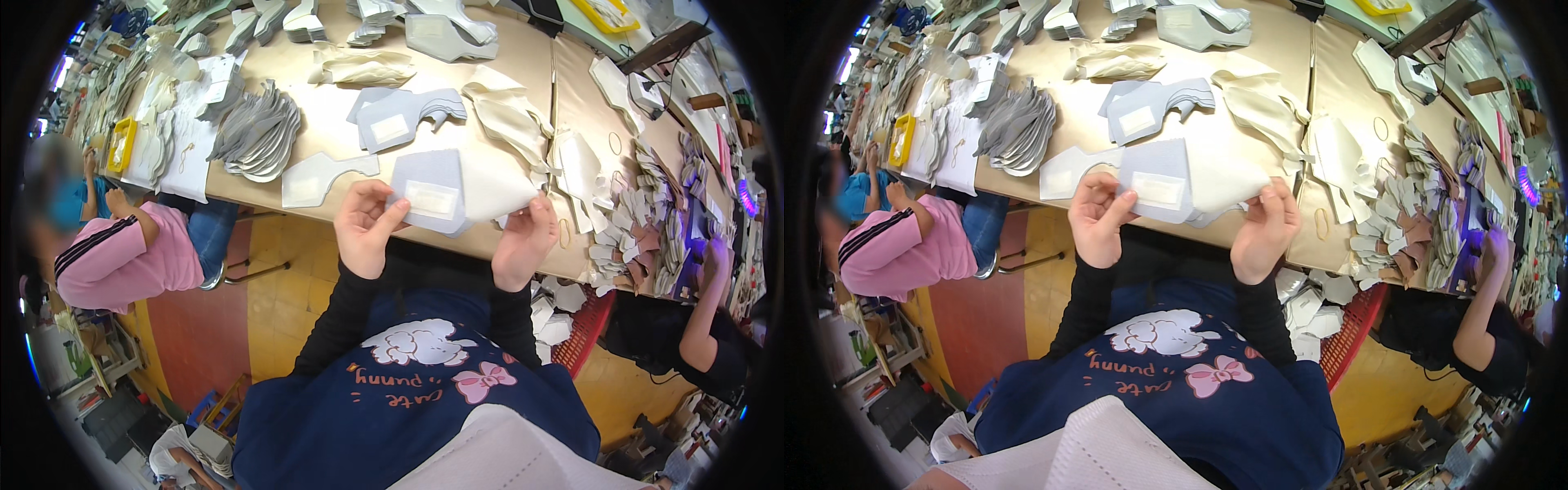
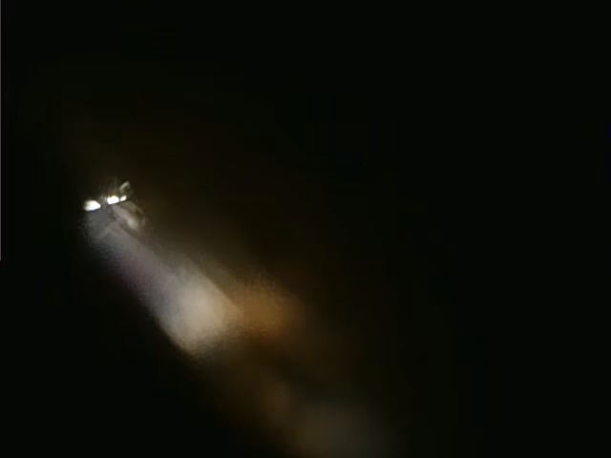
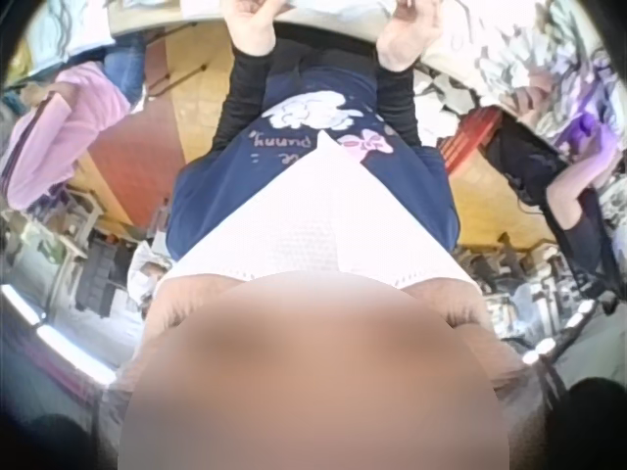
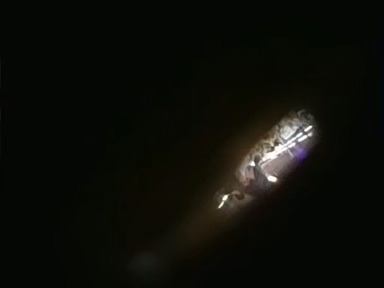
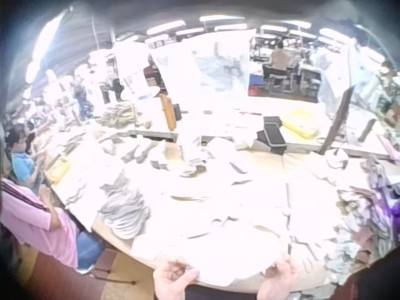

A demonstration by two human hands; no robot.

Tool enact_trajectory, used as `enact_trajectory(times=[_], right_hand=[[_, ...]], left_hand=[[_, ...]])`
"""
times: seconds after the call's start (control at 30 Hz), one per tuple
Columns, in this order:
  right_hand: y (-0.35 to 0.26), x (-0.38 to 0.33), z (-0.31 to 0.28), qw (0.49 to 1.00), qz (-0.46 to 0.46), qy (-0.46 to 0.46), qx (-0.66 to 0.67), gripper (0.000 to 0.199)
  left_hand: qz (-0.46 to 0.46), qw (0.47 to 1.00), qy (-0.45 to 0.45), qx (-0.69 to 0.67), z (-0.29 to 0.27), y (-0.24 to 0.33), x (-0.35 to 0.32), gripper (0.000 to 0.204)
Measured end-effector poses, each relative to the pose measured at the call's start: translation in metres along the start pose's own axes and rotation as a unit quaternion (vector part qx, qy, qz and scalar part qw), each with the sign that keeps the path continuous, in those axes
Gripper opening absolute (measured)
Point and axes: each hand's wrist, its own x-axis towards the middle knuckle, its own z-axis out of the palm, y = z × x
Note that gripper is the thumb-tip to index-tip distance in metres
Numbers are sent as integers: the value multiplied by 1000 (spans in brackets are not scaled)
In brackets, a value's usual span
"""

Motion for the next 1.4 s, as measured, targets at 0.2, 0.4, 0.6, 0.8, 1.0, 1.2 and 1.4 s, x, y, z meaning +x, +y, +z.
enact_trajectory(times=[0.2, 0.4, 0.6, 0.8, 1.0, 1.2, 1.4], right_hand=[[-13, 24, -39, 986, -38, 161, -5, 22], [-53, 58, -68, 949, -184, 254, -16, 32], [-76, 87, -46, 848, -460, 236, -115, 26], [-12, 128, -22, 750, -367, -44, -549, 17], [52, 109, -13, 641, -248, -236, -687, 32], [45, 56, 17, 721, -235, -273, -591, 20], [31, 10, 52, 735, -248, -415, -476, 26]], left_hand=[[-101, 993, -50, 44, -6, -43, 6, 14], [-105, 988, -22, 112, -26, -76, 25, 17], [54, 923, -27, 381, -45, -80, 25, 15], [173, 788, 170, 566, -107, -51, 42, 37], [125, 704, 294, 634, -171, -43, 36, 62], [113, 758, 274, 580, -177, -39, 31, 54], [90, 968, 208, 106, -133, -11, 24, 29]])
